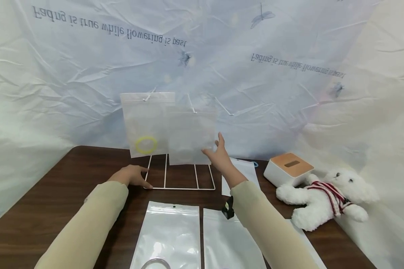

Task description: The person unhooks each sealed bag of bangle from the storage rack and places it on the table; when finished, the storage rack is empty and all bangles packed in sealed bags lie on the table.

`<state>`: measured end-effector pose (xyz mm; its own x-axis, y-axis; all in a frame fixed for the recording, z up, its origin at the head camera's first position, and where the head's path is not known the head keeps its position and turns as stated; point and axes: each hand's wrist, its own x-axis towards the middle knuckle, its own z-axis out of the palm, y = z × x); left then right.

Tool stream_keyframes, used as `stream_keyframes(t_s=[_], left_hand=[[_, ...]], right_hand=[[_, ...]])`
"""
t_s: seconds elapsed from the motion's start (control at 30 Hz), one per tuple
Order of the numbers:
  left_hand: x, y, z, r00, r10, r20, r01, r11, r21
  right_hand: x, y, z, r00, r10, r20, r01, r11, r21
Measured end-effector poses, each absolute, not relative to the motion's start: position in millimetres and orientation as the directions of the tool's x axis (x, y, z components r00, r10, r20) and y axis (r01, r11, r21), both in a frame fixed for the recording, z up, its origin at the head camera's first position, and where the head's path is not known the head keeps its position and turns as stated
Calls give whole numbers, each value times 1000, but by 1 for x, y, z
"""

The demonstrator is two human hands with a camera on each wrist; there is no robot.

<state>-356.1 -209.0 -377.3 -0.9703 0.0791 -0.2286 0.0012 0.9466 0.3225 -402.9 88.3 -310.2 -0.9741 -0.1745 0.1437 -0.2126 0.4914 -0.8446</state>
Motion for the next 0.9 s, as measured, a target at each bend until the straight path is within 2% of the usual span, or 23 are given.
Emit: stream_keyframes(t_s=[0.1, 0.2, 0.37, 0.57, 0.77, 0.9], left_hand=[[-356, -206, -378, -970, 83, -228, 4, 945, 327], [-356, -204, -377, -969, 88, -230, 8, 945, 326], [-357, -206, -375, -969, 87, -233, 7, 947, 322], [-357, -207, -376, -967, 91, -238, 10, 947, 321], [-357, -209, -377, -967, 87, -240, 5, 947, 321], [-357, -209, -377, -966, 84, -245, 1, 947, 321]], right_hand=[[-405, 89, -315, -983, -138, 121, -170, 431, -886], [-402, 91, -324, -985, -113, 130, -167, 429, -888], [-393, 90, -340, -980, -111, 165, -197, 439, -876], [-375, 89, -349, -973, -118, 198, -229, 387, -893], [-353, 88, -349, -957, -158, 244, -285, 345, -895], [-339, 87, -348, -945, -210, 250, -302, 269, -914]])
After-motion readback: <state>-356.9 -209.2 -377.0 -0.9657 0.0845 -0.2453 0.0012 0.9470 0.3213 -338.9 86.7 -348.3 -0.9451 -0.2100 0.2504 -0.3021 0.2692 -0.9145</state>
